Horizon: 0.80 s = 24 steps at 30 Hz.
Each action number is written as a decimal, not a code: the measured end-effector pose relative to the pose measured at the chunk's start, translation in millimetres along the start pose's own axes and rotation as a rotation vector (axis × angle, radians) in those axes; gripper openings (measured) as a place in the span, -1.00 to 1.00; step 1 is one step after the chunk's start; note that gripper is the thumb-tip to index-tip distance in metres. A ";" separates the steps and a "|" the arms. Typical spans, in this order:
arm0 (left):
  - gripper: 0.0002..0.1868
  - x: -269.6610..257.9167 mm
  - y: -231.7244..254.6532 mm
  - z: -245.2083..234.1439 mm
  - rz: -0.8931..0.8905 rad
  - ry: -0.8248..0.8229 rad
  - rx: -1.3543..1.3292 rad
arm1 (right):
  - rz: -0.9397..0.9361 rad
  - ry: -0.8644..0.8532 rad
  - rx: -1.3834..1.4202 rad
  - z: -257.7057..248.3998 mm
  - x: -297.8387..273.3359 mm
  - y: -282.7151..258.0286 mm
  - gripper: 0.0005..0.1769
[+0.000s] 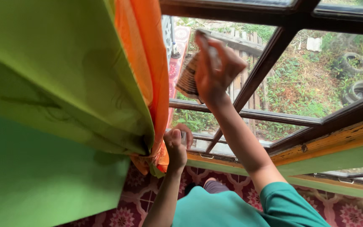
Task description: The person cleans a window pane using a spray bottle and a cloth. They repeatedly spray the glass and wipe it with the cloth, focusing on the lower section of the window frame.
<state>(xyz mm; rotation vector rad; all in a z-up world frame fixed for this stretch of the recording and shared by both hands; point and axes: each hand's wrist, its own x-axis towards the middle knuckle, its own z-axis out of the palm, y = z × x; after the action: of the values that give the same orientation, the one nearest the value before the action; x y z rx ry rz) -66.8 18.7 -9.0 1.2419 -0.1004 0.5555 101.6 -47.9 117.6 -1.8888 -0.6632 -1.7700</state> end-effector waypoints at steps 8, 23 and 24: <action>-0.25 -0.4 8.7 0.7 0.026 -0.017 -0.079 | -0.111 -0.053 -0.041 -11.3 -15.3 -10.9 -0.69; -0.30 17.6 -5.9 -1.6 -0.035 -0.004 -0.067 | -0.303 -0.259 -0.052 -6.9 8.3 -8.7 -0.59; -0.30 19.0 -7.6 -0.8 -0.022 -0.006 -0.056 | -0.305 -0.292 -0.047 -14.1 0.8 -6.7 -0.57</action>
<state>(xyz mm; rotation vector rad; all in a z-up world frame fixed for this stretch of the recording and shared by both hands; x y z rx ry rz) -47.1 24.4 -8.9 1.1886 -0.1059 0.5265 86.5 -51.6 119.3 -2.1977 -1.0733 -1.7089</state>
